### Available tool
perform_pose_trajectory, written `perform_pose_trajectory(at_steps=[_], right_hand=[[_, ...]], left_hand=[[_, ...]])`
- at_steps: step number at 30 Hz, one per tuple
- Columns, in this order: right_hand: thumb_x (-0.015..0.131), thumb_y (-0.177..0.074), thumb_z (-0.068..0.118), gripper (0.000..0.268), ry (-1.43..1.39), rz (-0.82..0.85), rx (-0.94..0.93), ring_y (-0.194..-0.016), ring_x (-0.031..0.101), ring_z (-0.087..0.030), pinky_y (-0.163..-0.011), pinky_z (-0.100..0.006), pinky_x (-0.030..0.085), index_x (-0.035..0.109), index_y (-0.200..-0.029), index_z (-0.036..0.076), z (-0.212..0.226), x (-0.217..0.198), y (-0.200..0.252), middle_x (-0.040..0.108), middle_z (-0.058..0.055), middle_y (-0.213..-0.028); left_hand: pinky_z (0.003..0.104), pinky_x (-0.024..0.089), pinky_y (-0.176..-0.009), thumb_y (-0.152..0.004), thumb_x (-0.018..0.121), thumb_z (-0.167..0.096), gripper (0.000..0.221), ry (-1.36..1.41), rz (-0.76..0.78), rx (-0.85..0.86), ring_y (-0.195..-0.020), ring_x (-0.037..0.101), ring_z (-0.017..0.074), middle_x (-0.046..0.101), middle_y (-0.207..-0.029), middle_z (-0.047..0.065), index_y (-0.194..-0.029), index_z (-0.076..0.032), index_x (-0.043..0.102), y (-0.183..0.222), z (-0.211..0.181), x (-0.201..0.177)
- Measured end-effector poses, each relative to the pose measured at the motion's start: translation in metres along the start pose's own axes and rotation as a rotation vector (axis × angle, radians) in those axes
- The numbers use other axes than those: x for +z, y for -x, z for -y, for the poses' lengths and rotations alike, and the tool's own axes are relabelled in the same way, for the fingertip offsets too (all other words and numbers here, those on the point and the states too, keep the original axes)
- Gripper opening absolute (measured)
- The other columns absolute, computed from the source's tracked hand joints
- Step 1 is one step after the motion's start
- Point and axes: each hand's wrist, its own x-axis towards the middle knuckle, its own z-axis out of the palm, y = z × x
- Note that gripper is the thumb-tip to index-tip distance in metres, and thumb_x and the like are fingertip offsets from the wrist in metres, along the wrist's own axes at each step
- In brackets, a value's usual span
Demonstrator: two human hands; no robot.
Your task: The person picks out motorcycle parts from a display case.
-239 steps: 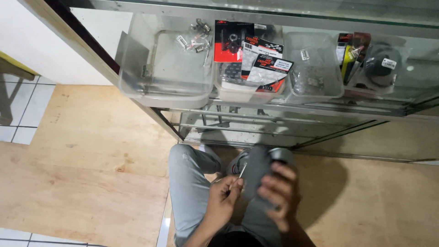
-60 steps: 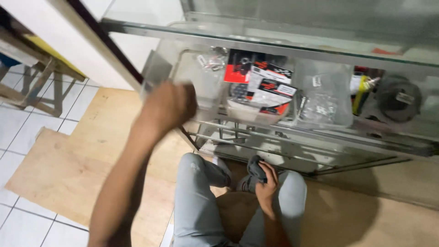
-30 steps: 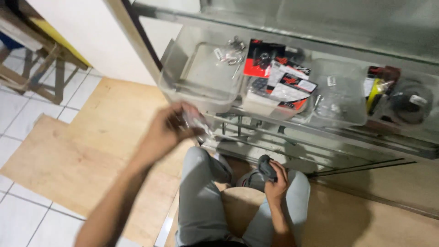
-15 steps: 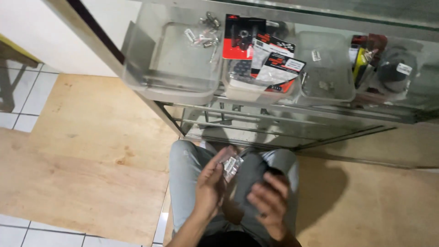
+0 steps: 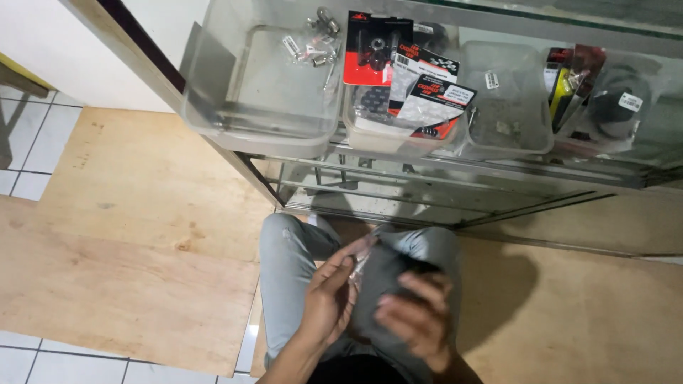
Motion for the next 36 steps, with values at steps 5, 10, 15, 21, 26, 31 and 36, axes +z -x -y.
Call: perform_pose_trajectory(at_steps=[5,10,15,21,26,31,36], right_hand=[[0.076,-0.079,0.022,0.023,0.185,0.136,-0.234,-0.124,0.059,-0.026,-0.104,-0.044,0.041,0.079,-0.101,0.020,0.020,0.006,-0.057,0.074,0.004,-0.117],[0.068,-0.099,0.021,0.011,0.219,0.027,0.070,-0.134,0.059,-0.027,-0.115,-0.042,0.045,0.075,-0.106,0.017,0.001,0.003,-0.058,0.072,0.003,-0.125],[0.074,-0.084,0.031,0.016,0.141,0.129,-0.251,-0.125,0.060,-0.022,-0.105,-0.044,0.040,0.081,-0.097,0.023,0.048,0.012,-0.060,0.075,0.008,-0.115],[0.070,-0.092,0.022,0.014,0.290,0.031,0.092,-0.128,0.062,-0.025,-0.108,-0.042,0.043,0.077,-0.103,0.018,-0.002,0.009,-0.075,0.074,0.003,-0.121],[0.077,-0.088,0.027,0.019,0.150,0.111,-0.107,-0.127,0.060,-0.025,-0.106,-0.042,0.045,0.076,-0.106,0.019,0.045,0.011,-0.069,0.073,0.004,-0.119],[0.077,-0.076,0.023,0.024,0.119,0.197,-0.208,-0.124,0.061,-0.025,-0.101,-0.044,0.042,0.080,-0.099,0.020,0.027,0.016,-0.055,0.076,0.006,-0.113],[0.072,-0.090,0.019,0.018,0.151,0.070,0.030,-0.134,0.057,-0.027,-0.111,-0.044,0.044,0.072,-0.109,0.017,-0.006,0.004,-0.058,0.071,0.003,-0.125]], left_hand=[[0.035,0.056,-0.099,-0.109,0.041,-0.010,0.038,0.075,0.067,-0.056,-0.114,0.068,0.0246,0.063,-0.135,0.023,-0.136,0.011,0.056,0.005,-0.001,0.003],[0.030,0.061,-0.097,-0.102,0.040,-0.013,0.039,0.053,-0.095,-0.058,-0.111,0.074,0.0202,0.066,-0.132,0.022,-0.130,0.009,0.057,-0.004,-0.013,0.014],[0.032,0.056,-0.087,-0.116,0.043,-0.010,0.033,0.254,0.149,-0.030,-0.102,0.069,0.0214,0.063,-0.125,0.023,-0.137,0.012,0.055,-0.002,0.039,-0.042],[0.030,0.057,-0.095,-0.105,0.041,-0.014,0.040,0.024,-0.058,-0.094,-0.108,0.072,0.0207,0.071,-0.125,0.019,-0.130,0.013,0.058,0.005,-0.006,0.008],[0.034,0.057,-0.094,-0.104,0.042,-0.013,0.039,0.095,-0.084,-0.077,-0.105,0.071,0.0229,0.072,-0.120,0.017,-0.131,0.010,0.058,-0.002,0.019,-0.023],[0.036,0.055,-0.095,-0.114,0.045,-0.012,0.032,0.311,0.113,-0.041,-0.107,0.068,0.0260,0.069,-0.123,0.021,-0.134,0.011,0.055,-0.001,0.031,-0.039],[0.031,0.060,-0.095,-0.102,0.039,-0.016,0.041,0.154,-0.152,-0.110,-0.107,0.074,0.0223,0.072,-0.121,0.019,-0.126,0.011,0.058,0.005,-0.016,0.019]])
